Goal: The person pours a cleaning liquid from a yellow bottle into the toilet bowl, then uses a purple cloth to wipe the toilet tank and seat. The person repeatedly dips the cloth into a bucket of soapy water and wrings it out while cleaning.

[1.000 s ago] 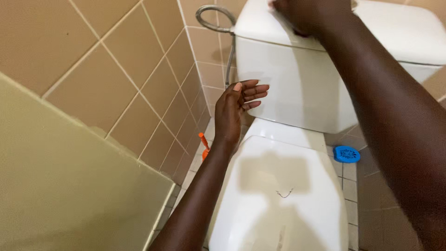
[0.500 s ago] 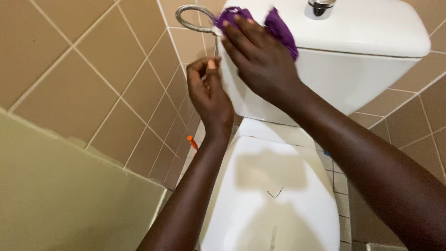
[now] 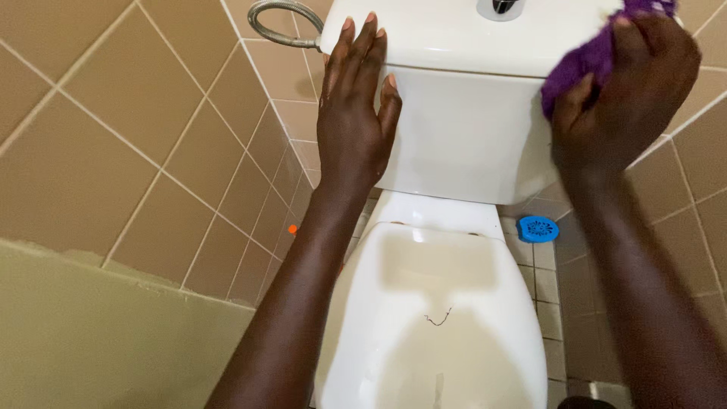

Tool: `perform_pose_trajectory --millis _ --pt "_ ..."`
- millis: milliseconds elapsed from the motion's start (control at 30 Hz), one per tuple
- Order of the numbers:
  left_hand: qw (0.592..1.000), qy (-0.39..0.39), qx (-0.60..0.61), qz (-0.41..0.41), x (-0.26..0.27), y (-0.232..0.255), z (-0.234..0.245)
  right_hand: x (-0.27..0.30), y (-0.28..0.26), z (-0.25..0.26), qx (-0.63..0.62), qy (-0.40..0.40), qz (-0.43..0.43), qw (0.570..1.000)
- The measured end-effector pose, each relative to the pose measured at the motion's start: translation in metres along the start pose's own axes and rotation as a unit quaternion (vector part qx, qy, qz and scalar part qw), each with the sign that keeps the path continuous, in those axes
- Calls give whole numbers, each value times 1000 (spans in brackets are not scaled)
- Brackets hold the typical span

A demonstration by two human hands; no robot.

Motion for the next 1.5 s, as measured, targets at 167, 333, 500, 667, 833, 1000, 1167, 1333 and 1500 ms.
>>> perform_pose_trajectory --millis 167,333,500,667,833,1000,1167,1333,1500 --pt "1000 9 11 -1 3 0 -2 81 -52 -61 -83 -41 -159 983" --pt "999 28 8 -13 5 -2 -4 91 -146 -133 -48 -309 83 946" --pt "1000 24 -6 0 5 -4 -5 94 -195 -110 -179 -253 405 860" --pt "1000 10 11 1 4 -8 1 129 -126 -83 -117 -383 513 759" --pt "999 0 42 7 4 -8 6 156 -50 -57 -77 -475 479 734" --pt "997 17 78 -7 22 -2 23 156 -36 -36 34 -590 403 699" --pt "990 -25 128 62 101 17 32 117 -67 -11 -83 -493 221 837" --pt "941 -115 212 236 176 47 42 103 -82 17 -314 -415 -30 853" --pt "841 -124 255 460 227 62 85 130 -151 59 -335 -458 -63 821"
Point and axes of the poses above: each hand's wrist, its own x-axis away from the middle knuckle, its own z-axis out of the back of the hand, y = z × x, the point moved 6 cm from there along -x, towards the middle knuckle, and after that the axes turned 5 degrees about x, right-handed, at the moved point
